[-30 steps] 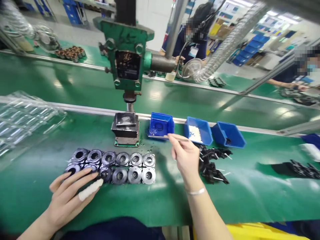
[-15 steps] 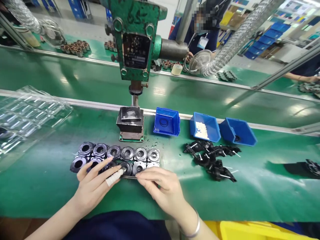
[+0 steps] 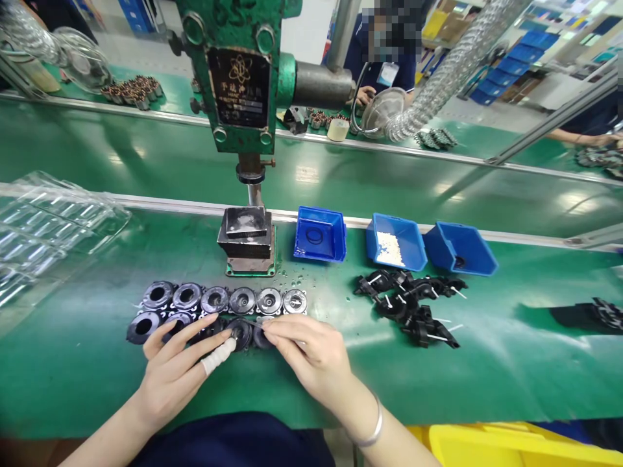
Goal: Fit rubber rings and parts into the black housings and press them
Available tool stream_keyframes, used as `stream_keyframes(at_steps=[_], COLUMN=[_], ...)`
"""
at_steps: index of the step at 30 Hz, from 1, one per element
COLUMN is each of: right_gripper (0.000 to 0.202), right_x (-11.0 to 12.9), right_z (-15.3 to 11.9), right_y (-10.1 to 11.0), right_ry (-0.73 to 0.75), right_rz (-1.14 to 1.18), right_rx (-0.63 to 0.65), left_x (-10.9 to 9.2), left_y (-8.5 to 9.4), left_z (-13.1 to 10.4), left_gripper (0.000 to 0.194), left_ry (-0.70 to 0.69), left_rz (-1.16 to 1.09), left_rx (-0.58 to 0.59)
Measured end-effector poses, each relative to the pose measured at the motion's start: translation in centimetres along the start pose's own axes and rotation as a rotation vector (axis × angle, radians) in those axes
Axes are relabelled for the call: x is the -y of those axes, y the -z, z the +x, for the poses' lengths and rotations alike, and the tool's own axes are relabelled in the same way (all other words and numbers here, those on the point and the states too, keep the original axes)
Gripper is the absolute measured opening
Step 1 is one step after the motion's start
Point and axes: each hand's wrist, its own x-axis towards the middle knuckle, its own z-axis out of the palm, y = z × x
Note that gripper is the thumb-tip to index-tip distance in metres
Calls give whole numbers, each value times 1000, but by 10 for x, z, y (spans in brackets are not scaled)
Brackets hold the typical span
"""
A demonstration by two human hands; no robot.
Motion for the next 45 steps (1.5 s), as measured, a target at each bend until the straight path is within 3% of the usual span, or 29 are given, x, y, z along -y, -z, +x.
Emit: stream_keyframes(at_steps=[5, 11, 13, 17, 19, 24, 33, 37, 40, 42, 45], right_gripper=[24, 22, 17, 15, 12, 18, 23, 21, 16, 12, 18], right_x=[8, 20, 14, -27, -57, -116, -133, -122, -90, -61, -21], right_z=[-3, -11, -7, 16, 29, 45, 51, 56, 47, 34, 10], right_y=[16, 9, 12, 38, 51, 60, 58, 64, 73, 78, 79], right_ry=[0, 53, 67, -105, -212, -284, -317, -339, -324, -239, -98], right_rz=[-16, 159, 157, -44, -118, -145, -164, -170, -144, -93, 33], right_rx=[63, 218, 156, -268, -384, -387, -332, -361, -378, -316, -85], left_x=[0, 0, -2, -8, -13, -18, -19, -19, -18, -19, -21], left_y=[0, -2, -4, -13, -17, -20, -21, -21, -18, -15, -15], left_z=[1, -6, -6, 1, 7, 18, 18, 17, 18, 20, 25], left_gripper=[24, 26, 26, 24, 14, 19, 18, 22, 26, 31, 35], left_ry=[7, 21, 24, 41, 65, 128, 139, 159, 143, 125, 103], left_rz=[-6, -18, -23, -24, 0, 75, 63, 23, 30, 48, 58], left_rx=[5, 7, -10, -115, -129, -96, -101, -99, -106, -101, -86])
